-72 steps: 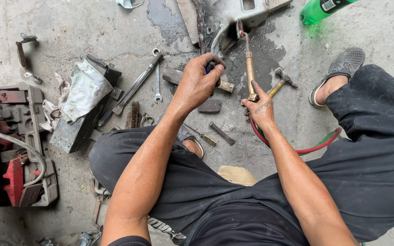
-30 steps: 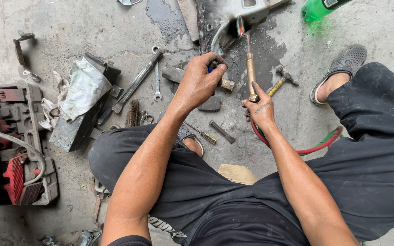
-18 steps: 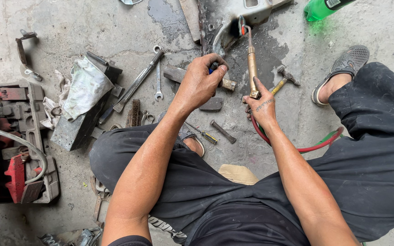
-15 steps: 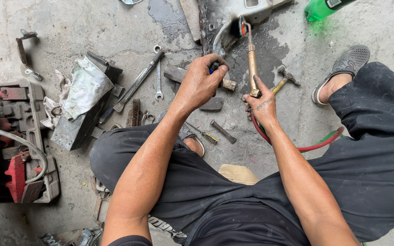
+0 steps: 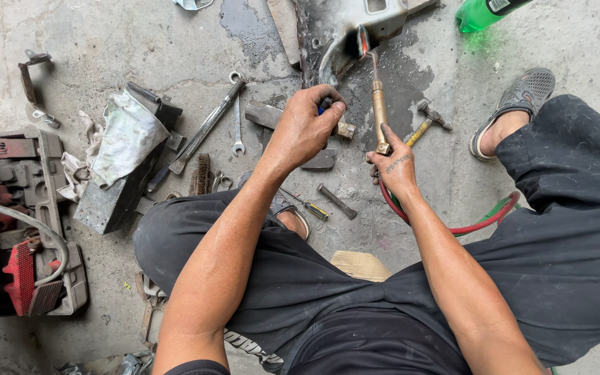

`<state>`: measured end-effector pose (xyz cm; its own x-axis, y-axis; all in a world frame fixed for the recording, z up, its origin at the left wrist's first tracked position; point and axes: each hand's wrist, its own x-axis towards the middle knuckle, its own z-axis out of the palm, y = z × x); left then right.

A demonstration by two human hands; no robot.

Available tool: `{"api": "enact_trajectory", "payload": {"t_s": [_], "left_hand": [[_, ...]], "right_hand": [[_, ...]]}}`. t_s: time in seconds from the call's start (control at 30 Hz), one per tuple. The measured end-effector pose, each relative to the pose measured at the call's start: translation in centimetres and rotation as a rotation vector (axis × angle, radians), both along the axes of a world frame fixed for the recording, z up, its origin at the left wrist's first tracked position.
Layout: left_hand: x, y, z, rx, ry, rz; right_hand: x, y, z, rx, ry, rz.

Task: The person sits on the workshop floor and uses a gas torch to heat a metal bracket, adjusting the torch and lighter repeatedly. They then set the torch down, pick up a hammer, and strike the heated bracket while holding a cloth, wiping and repositioning the part on the floor.

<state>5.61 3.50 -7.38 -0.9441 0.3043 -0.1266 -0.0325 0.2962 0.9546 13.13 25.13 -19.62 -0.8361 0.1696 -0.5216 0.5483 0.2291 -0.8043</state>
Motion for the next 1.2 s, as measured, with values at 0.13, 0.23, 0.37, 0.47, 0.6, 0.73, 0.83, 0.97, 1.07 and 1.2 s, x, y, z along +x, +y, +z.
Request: {"api": "enact_trajectory", "payload": {"t_s": [0.13, 0.23, 0.37, 0.47, 0.6, 0.73, 0.83, 0.97, 1.07, 1.2], "left_hand": [[0.2, -0.9, -0.3, -0.017, 0.138, -0.014], [0.2, -1.3, 0.0, -0.003, 0.013, -0.007], [-0.2, -1.3, 0.7, -0.012, -0.089, 0.008], [-0.2, -1.0, 0.6, -0.037, -0.042, -0.001], [-0.1, -0.2, -0.2, -0.078, 0.041, -0.019], [0.1, 0.5, -0.8, -0.097, 0.007, -0.025], [0.1, 0.7, -0.8, -0.103, 0.055, -0.033], [0.3, 0.7, -0.8, -0.144, 0.071, -0.035], [0.7, 1.4, -0.9, -0.15, 0.052, -0.028], [0.5, 1.6, -1.0, -0.138, 0.092, -0.021]], "right_hand": [[-0.1, -0.9, 0.4, 0.008, 0.021, -0.004], [-0.7, -1.4, 0.8, -0.004, 0.048, -0.012], [-1.6, -1.5, 1.2, -0.022, 0.095, -0.01], [-1.7, -1.3, 1.0, -0.028, 0.108, -0.011], [-1.4, -0.9, 0.5, -0.023, 0.115, 0.001], [-1.2, -0.3, 0.3, -0.03, 0.109, 0.004], [-1.3, 0.0, 0.2, -0.028, 0.094, -0.001], [-0.8, 0.2, -0.2, -0.024, 0.059, -0.007], [-0.3, 0.8, -0.4, -0.014, 0.052, -0.002], [-0.4, 0.9, -0.5, -0.001, 0.043, -0.006]]}}
